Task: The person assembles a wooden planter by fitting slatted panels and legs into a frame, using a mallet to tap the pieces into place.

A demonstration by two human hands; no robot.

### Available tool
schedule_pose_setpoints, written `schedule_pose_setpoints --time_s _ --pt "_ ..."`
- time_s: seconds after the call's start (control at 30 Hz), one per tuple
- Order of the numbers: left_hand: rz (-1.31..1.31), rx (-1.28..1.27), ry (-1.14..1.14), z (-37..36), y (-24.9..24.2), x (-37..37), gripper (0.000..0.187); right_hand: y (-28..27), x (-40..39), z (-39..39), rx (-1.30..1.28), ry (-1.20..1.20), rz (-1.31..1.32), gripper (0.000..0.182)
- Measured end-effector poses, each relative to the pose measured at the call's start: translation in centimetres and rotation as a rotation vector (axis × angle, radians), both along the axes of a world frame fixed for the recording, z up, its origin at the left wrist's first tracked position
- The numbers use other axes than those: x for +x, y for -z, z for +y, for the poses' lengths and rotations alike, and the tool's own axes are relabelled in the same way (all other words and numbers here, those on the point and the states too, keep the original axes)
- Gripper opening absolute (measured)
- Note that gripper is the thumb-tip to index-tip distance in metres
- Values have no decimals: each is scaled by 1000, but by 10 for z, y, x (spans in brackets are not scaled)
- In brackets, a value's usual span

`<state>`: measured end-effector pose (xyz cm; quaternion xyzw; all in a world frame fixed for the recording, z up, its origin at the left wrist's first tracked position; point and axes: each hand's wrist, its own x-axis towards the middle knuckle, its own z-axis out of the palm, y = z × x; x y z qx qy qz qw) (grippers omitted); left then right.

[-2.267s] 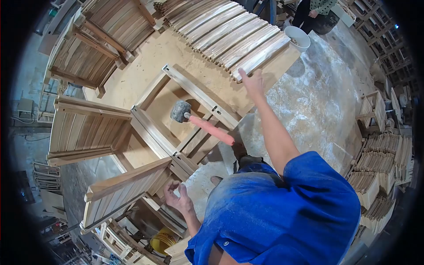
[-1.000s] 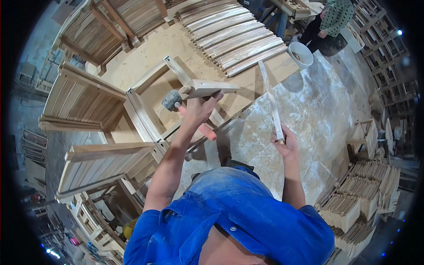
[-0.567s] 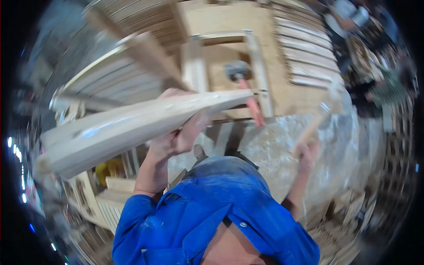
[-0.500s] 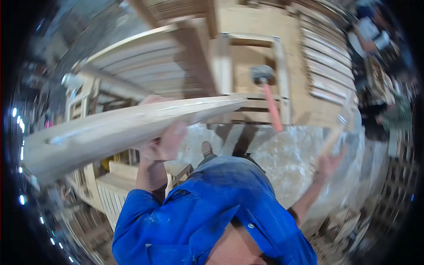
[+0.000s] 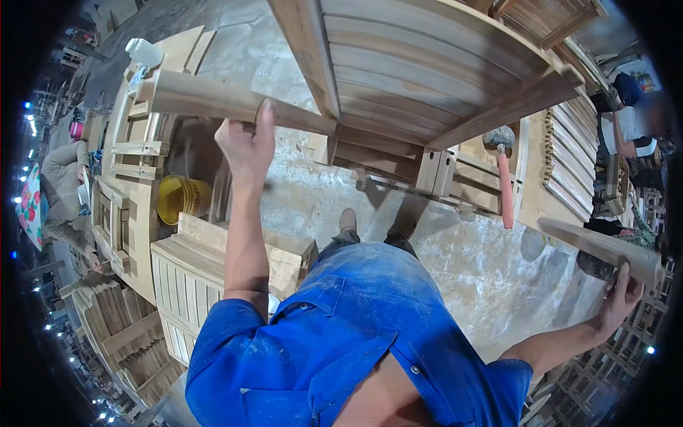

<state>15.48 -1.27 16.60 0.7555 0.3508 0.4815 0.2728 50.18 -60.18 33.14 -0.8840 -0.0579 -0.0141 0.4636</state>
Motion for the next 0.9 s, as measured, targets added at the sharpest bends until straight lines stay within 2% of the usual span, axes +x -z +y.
schedule_pose_setpoints --time_s 0.07,0.13,0.2,0.23,0.27,0.33,0.4,0.5,0.57,0.63,0.67,0.73,0.8,0.9 --pt "72 -5 -45 4 -7 0 20 -6 -25 67 -2 -337 -271 45" --pt "82 10 -33 6 -8 4 18 -8 -36 91 -39 -314 -281 43" --pt "94 23 -23 5 -11 14 17 -5 -34 95 19 -396 -415 43" --pt "102 199 18 3 -13 23 16 -5 -37 107 101 -435 -423 45" --pt "109 372 62 2 -13 30 15 -2 -41 119 88 -429 -416 45" --pt "148 202 60 1 -14 44 18 9 -49 148 145 -315 -637 41" --pt "90 258 121 6 -8 60 18 20 -75 192 167 -132 -659 47" --pt "83 273 140 9 -2 71 20 40 -100 244 360 -96 -652 48" --pt "100 173 153 5 -9 70 23 57 -107 272 358 -58 -691 44" --pt "95 170 162 3 -13 69 22 83 -97 288 454 -182 -741 40" --pt "97 182 167 4 -13 69 21 96 -96 294 535 -189 -670 39" --pt "98 199 181 4 -13 68 20 110 -89 290 542 -188 -745 41" --pt "106 92 190 4 -9 65 21 113 -89 287 517 -172 -759 42" --pt "120 153 168 -5 6 50 20 112 -87 290 482 -163 -760 42"
